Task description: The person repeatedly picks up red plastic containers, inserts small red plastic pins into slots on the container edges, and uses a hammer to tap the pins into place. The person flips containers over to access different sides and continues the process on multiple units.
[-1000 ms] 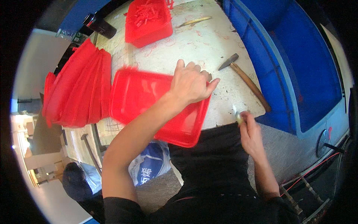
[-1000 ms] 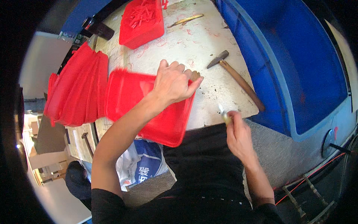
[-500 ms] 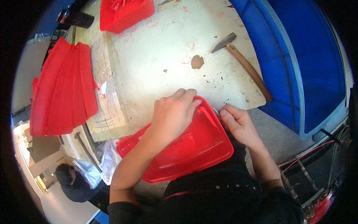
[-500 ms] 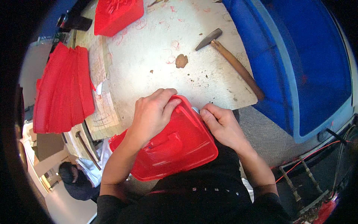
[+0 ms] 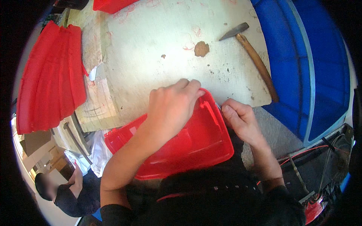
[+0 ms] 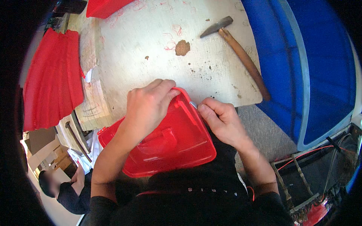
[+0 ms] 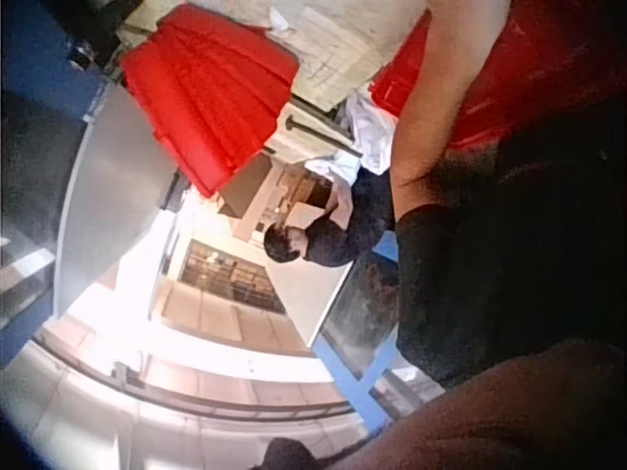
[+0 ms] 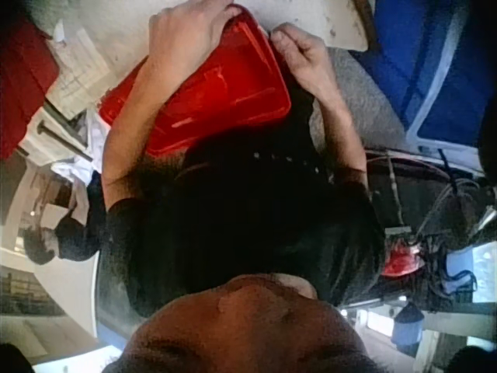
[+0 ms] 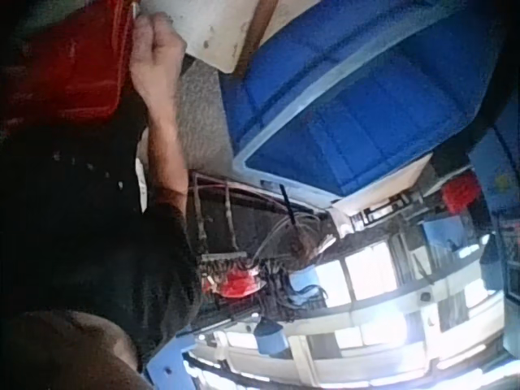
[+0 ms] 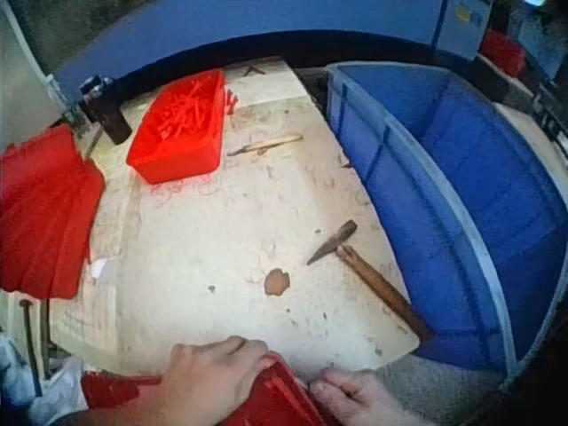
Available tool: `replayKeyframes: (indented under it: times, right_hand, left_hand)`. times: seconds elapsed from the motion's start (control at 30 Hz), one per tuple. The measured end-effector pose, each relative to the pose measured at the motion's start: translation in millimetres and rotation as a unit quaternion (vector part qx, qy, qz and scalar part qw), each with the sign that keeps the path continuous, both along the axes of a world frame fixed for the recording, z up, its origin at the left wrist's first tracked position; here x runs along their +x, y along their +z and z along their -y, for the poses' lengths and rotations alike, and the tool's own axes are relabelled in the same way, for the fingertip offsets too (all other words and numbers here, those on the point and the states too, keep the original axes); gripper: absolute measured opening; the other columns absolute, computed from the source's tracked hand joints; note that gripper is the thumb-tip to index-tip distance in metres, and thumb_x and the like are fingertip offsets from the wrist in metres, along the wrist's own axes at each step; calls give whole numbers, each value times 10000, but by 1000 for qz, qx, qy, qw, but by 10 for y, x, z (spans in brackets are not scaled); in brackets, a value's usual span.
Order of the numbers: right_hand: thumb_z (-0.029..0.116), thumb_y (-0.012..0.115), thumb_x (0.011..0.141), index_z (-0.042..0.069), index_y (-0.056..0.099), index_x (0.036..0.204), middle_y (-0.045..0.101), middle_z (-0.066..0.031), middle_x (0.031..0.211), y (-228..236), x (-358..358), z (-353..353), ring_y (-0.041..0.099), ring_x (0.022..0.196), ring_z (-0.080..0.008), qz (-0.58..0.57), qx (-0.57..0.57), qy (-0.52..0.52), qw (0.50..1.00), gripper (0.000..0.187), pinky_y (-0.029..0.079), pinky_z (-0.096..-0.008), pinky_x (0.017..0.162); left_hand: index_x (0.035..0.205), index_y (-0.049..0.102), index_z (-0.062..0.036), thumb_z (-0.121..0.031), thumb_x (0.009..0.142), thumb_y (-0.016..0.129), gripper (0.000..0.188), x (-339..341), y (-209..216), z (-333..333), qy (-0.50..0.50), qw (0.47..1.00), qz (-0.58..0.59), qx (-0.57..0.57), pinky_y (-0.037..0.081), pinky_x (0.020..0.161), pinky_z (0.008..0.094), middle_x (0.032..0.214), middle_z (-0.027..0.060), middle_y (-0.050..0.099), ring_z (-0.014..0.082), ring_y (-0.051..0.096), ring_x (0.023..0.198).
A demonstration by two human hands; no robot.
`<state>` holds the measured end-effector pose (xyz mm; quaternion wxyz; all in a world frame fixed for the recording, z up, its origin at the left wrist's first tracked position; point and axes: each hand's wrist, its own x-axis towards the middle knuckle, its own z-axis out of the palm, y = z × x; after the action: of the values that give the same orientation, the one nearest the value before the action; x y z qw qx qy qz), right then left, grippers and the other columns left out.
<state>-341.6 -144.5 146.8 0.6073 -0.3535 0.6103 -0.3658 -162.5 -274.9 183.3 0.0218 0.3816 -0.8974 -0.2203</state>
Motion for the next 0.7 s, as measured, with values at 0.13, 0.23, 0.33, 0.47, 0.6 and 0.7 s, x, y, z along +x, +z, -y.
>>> replayKeyframes:
  times: [0.13,0.23,0.33,0.47,0.6,0.7]
  right_hand:
    - [165,523,1025,-1,617,912,558,-37,694,54,-16,-72,495,695,-76,-3,20,13,1000,222,454,-279,644]
    - [166,521,1025,3,615,916,564,-43,692,82,-36,-166,503,691,-78,-11,39,25,999,217,456,-284,641]
    - [161,528,1018,12,615,921,562,-62,687,95,-53,-357,519,666,-93,-29,41,33,998,198,459,-291,627]
    - [133,562,987,31,624,924,569,-107,694,174,-95,-852,607,617,-157,-108,31,65,992,135,487,-328,589]
    - [115,584,968,48,645,969,600,-118,705,338,-112,-1303,663,649,-179,-189,6,107,976,91,510,-332,602]
    - [108,598,958,47,654,1000,614,-131,707,452,-114,-1206,675,649,-218,-197,41,28,979,93,519,-332,610]
  left_hand:
    - [944,681,-72,-188,889,677,128,10,-28,-12,3,1000,-6,6,532,578,426,849,118,687,344,670,692]
    - [942,673,-67,-187,890,678,130,22,-32,-13,-7,1000,-1,4,522,572,428,843,122,684,346,667,685]
    - [935,667,-67,-187,889,679,129,21,-22,-5,-9,1000,0,6,517,567,430,832,124,679,346,662,679]
    - [935,666,-73,-192,892,675,126,18,-13,3,-9,1000,-6,8,514,569,433,810,126,667,352,657,684]
    - [901,637,-66,-197,898,664,134,42,-22,12,-21,1000,-10,11,515,586,443,800,132,660,362,655,704]
    - [875,614,-58,-208,907,649,158,59,-42,44,-38,999,-5,9,517,595,452,800,141,662,373,655,714]
